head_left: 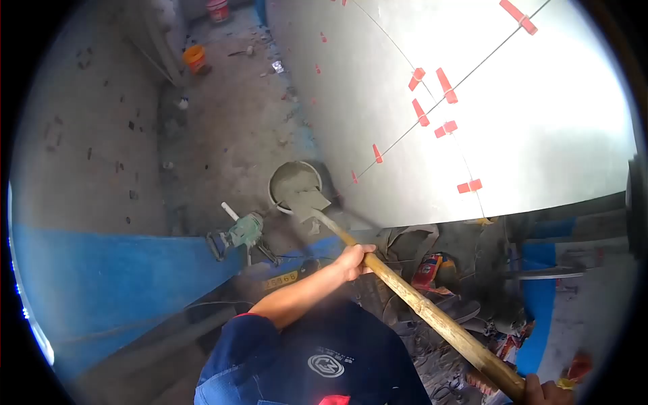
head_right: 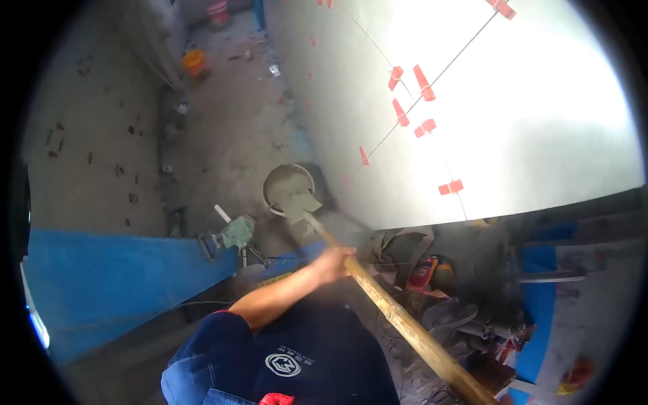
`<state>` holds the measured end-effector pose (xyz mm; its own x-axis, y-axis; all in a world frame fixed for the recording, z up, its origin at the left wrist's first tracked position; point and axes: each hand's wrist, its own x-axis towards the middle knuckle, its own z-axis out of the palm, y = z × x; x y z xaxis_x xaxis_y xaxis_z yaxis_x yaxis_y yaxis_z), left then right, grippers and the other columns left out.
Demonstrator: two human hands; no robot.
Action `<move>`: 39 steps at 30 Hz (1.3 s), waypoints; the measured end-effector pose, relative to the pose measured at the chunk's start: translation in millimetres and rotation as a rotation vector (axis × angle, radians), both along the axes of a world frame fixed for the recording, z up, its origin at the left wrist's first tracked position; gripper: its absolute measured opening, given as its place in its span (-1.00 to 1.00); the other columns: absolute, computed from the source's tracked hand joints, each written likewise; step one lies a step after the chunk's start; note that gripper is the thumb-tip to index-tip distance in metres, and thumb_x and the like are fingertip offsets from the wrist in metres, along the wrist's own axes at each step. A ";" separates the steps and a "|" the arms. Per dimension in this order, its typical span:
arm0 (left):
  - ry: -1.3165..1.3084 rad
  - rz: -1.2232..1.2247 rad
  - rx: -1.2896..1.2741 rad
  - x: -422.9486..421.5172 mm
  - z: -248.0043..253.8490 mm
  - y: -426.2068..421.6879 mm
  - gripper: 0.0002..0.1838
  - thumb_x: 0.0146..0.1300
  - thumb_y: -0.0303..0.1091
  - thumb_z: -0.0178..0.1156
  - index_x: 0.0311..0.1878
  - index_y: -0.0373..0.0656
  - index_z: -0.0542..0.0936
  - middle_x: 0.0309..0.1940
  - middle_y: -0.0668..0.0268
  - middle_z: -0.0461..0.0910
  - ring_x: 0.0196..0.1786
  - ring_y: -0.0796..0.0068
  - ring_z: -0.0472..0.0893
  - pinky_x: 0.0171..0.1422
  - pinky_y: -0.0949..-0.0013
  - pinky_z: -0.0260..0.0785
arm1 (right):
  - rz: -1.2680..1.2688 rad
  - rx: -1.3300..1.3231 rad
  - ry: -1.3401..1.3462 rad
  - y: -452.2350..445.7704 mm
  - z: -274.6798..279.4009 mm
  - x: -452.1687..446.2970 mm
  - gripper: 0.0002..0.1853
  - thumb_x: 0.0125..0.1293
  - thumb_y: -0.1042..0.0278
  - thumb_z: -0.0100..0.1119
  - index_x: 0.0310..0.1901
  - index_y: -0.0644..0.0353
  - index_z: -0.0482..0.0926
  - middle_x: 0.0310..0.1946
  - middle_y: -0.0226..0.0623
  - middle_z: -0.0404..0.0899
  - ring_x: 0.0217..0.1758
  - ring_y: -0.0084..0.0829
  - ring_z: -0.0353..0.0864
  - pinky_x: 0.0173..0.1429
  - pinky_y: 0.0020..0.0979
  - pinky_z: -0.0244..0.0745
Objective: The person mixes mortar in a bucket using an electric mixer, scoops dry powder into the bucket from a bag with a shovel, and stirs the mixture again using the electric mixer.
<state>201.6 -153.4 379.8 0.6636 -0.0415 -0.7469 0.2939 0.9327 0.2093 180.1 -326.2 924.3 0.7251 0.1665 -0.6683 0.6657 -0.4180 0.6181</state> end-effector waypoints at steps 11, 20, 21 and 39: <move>0.009 0.246 -0.102 0.5 -68.2 53.4 -0.71 0.37 -0.31 0.00 0.03 -0.30 0.34 -0.15 0.09 0.42 -0.15 0.07 0.51 0.03 -0.08 0.46 | 0.412 0.130 0.032 52.6 22.4 -11.0 -0.60 0.25 0.11 0.37 0.04 0.16 0.65 -0.29 -0.25 0.71 -0.30 -0.35 0.70 -0.17 -0.31 0.60; 0.004 0.210 -0.071 5.3 -75.2 84.2 -0.75 0.34 -0.32 0.04 -0.02 -0.22 0.32 -0.22 0.17 0.41 -0.22 0.17 0.55 -0.18 -0.01 0.52 | 0.679 -0.085 -0.611 8.9 8.5 -8.4 -0.63 0.21 -0.05 0.37 -0.23 0.13 0.72 -0.51 -0.30 0.65 -0.48 -0.36 0.65 -0.45 -0.37 0.54; 0.016 0.209 -0.092 4.1 -78.2 78.2 -0.76 0.34 -0.31 0.05 -0.01 -0.18 0.34 -0.24 0.21 0.42 -0.25 0.22 0.55 -0.20 0.05 0.53 | 0.662 0.260 -0.438 33.7 19.6 2.0 -0.66 0.22 -0.04 0.35 -0.39 0.10 0.68 -0.59 -0.35 0.60 -0.53 -0.38 0.62 -0.49 -0.35 0.52; -0.006 0.324 -0.017 -18.9 -67.3 91.8 -0.75 0.39 -0.25 0.01 -0.09 -0.24 0.31 -0.31 0.21 0.42 -0.25 0.21 0.55 -0.06 0.00 0.54 | -0.258 0.844 -0.413 19.1 24.2 30.6 -0.76 0.25 0.30 0.25 -0.31 0.36 0.68 -0.49 -0.16 0.66 -0.45 -0.43 0.60 -0.36 -0.37 0.45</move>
